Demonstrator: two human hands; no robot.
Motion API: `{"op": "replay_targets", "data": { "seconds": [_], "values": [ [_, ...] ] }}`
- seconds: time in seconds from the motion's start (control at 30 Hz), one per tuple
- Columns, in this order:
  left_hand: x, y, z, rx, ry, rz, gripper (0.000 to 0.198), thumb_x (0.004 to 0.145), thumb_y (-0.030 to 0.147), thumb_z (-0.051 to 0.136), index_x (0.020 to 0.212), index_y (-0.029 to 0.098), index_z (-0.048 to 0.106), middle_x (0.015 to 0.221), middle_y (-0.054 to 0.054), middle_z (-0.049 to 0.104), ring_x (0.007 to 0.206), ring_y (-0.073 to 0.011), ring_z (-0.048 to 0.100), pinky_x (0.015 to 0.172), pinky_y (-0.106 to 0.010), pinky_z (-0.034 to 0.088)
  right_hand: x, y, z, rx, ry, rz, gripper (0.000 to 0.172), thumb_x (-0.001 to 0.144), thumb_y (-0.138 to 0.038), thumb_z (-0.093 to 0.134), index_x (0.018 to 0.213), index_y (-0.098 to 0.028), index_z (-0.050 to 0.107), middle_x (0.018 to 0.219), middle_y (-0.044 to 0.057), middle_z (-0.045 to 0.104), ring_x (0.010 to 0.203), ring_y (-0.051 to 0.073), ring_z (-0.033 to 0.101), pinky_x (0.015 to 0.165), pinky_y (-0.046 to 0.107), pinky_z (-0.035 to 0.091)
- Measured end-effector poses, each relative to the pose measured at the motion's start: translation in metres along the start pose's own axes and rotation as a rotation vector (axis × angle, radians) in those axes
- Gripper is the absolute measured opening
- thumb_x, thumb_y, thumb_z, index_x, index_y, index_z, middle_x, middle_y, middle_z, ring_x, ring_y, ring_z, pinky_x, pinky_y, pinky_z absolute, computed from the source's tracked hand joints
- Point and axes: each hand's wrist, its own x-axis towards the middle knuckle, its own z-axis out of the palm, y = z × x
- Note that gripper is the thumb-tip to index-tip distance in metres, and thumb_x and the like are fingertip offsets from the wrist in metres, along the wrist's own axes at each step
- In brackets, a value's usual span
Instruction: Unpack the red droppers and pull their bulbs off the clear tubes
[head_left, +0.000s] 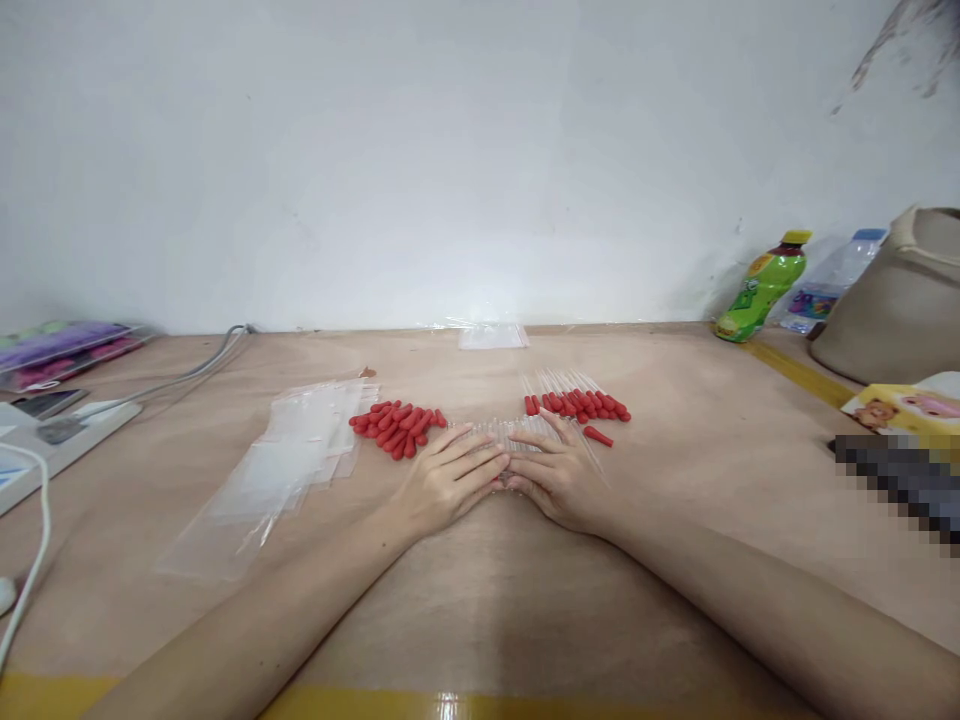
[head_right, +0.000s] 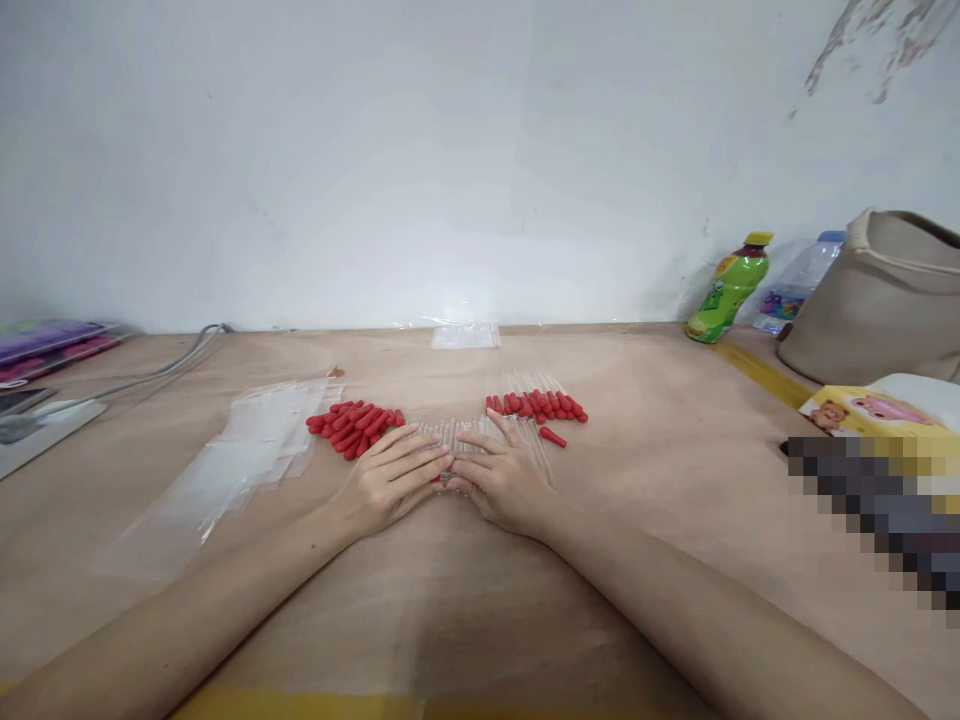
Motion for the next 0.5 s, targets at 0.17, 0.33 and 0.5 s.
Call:
{"op": "replay_targets", "data": {
  "seconds": [0.17,0.33,0.5],
  "values": [
    [0.0024,0.0022,-0.0006,0.002,-0.028,0.001,0.021,0.081,0.018,0.057,0.102,0.015,0.058,0.109,-0.004,0.064,0.108,-0.0192,0.055,0.103,-0.046,0.033,-0.0023,0.0003,0.0023,0.036,0.006,-0.033,0.016,0.086,-0.018,0.047,0.088,-0.019,0.063,0.086,0.002,0.069,0.099,0.016,0.059,0.103,0.043,0.032],
    [0.0029,0.0046,-0.0025,-0.035,-0.054,-0.018,0.016,0.083,0.018,0.053,0.098,0.015,0.059,0.104,-0.005,0.066,0.108,-0.0189,0.055,0.108,-0.051,0.022,-0.0047,-0.0004,0.0032,0.066,0.022,-0.055,0.016,0.085,-0.014,0.045,0.087,-0.017,0.061,0.085,0.003,0.07,0.099,0.015,0.06,0.105,0.041,0.032],
    [0.0021,0.0052,-0.0045,-0.066,-0.084,-0.056,0.014,0.084,0.017,0.052,0.094,0.014,0.059,0.102,-0.006,0.066,0.107,-0.0191,0.056,0.109,-0.051,0.018,-0.0063,-0.0005,0.0034,0.065,0.038,-0.069,0.016,0.085,-0.012,0.046,0.087,-0.017,0.061,0.085,0.004,0.07,0.099,0.015,0.06,0.105,0.041,0.032]
  ]
}}
